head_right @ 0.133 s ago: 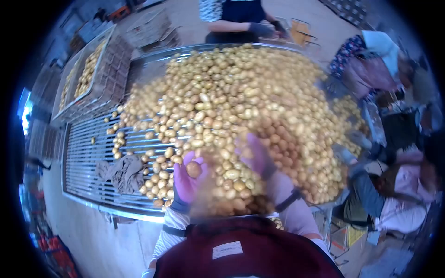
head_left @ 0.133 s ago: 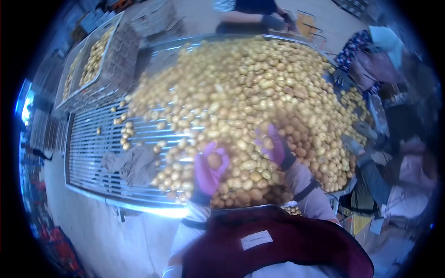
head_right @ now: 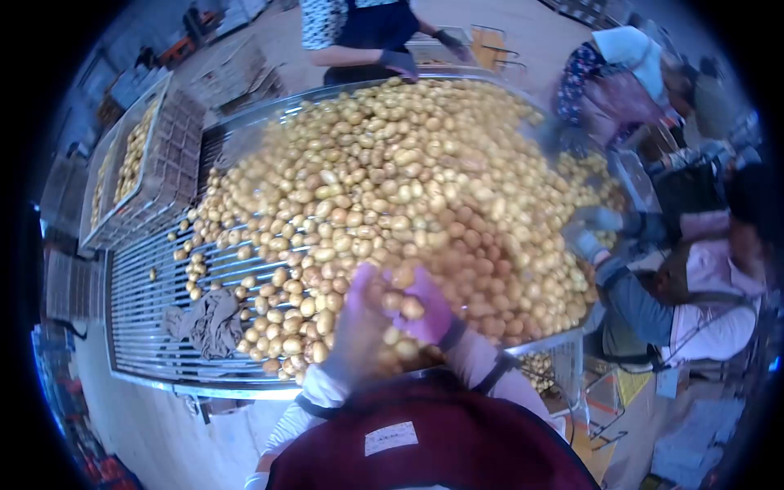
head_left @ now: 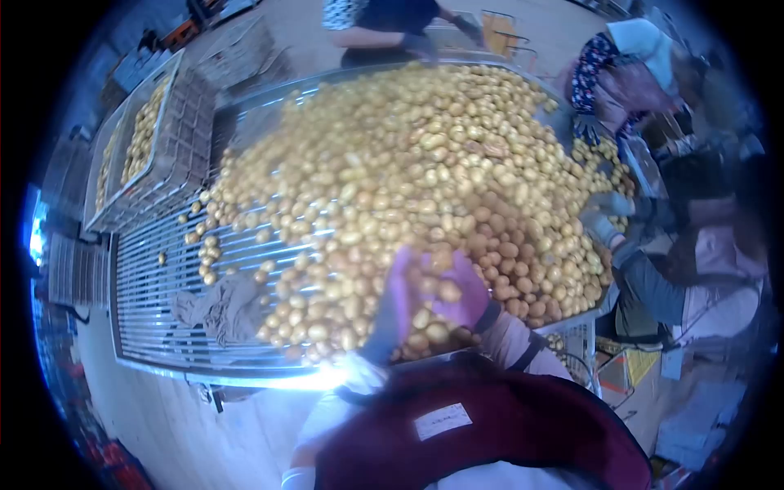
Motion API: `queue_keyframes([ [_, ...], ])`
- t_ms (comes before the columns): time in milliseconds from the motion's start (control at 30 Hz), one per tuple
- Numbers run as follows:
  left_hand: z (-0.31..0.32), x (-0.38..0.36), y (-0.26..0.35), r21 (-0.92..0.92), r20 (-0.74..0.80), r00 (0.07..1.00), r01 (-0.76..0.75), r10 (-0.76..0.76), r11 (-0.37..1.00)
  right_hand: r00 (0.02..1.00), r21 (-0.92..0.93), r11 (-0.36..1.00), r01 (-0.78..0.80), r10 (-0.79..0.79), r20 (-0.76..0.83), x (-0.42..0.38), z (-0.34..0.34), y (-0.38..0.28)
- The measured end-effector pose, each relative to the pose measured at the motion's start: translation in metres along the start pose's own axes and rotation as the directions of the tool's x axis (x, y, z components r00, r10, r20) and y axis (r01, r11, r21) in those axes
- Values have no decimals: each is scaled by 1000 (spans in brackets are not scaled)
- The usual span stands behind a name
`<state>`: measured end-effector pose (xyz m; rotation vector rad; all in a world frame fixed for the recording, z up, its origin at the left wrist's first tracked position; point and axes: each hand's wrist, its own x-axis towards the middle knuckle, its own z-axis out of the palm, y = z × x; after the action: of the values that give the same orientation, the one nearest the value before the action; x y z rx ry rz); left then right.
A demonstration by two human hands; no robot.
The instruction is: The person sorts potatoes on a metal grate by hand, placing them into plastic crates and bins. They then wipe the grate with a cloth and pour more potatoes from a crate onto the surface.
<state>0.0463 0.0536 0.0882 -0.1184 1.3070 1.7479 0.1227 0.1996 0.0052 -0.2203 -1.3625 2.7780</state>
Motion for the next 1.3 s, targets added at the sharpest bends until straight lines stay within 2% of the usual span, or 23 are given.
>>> queue_keyframes([
  [33,-6,26,-52,363,189,917,-397,351,843,1000,181,983,-13,17,-22,-15,-17,14],
  [67,-12,52,-104,585,346,683,-693,643,421,998,364,931,-16,34,-44,-30,-33,27],
  [100,-2,46,-104,435,351,746,-665,566,606,996,527,850,-8,51,-67,-42,-38,27],
  [167,20,30,-102,112,420,836,-435,354,894,997,850,522,-68,53,47,-87,-46,3],
  [200,32,27,-97,-98,494,844,-184,208,978,993,818,574,37,70,-94,-108,-49,-1],
  [233,45,24,-91,-263,555,830,110,56,959,969,763,634,129,85,-234,-130,-53,-4],
  [300,68,9,-67,-127,529,845,168,-77,978,861,523,816,248,62,-505,-192,-74,-4],
  [333,69,2,-63,202,451,890,-174,66,964,798,442,837,323,10,-603,-232,-78,-5],
  [400,49,1,-73,334,325,907,-375,268,865,631,242,873,424,-93,-770,-316,-81,-7],
  [500,-12,16,-75,399,204,867,-497,454,771,377,69,865,497,-143,-915,-421,-90,28],
  [533,-36,25,-72,458,187,839,-535,512,710,274,69,844,531,-94,-957,-453,-93,50],
  [567,-24,12,-58,402,81,885,-450,458,797,162,49,824,565,-53,-985,-485,-95,77],
  [633,-29,7,-51,438,48,886,-434,461,787,-130,-52,819,571,28,-991,-529,-102,125],
  [667,-43,14,-59,535,126,847,-497,517,683,-319,-132,859,494,38,-947,-531,-110,143],
  [700,-58,25,-71,613,212,803,-553,557,564,-539,-206,931,300,-13,-842,-512,-120,146],
  [733,-74,42,-90,555,314,766,-628,561,545,-481,-260,964,-61,-256,-838,-487,-135,150],
  [800,-52,52,-92,634,730,509,-753,455,-176,-196,-412,839,-354,-498,-845,-358,-103,86],
  [833,-22,39,-86,591,771,496,-792,400,-156,28,-458,851,-258,-467,-884,-324,-120,94],
  [867,8,25,-82,545,808,476,-827,347,-135,283,-661,654,-369,-598,-750,-264,-92,64],
  [900,14,25,-91,567,817,512,-798,265,-205,536,-826,474,-305,-632,-560,-225,-85,52],
  [967,13,38,-107,598,799,580,-736,161,-317,791,-970,108,-215,-563,-238,-158,-67,33],
  [1200,6,83,-101,692,715,659,-621,232,-369,892,-973,-112,-202,-430,-136,-83,-119,39],
  [1300,22,106,-90,724,675,676,-529,295,-442,906,-982,-52,-183,-396,-148,-73,-157,23],
])
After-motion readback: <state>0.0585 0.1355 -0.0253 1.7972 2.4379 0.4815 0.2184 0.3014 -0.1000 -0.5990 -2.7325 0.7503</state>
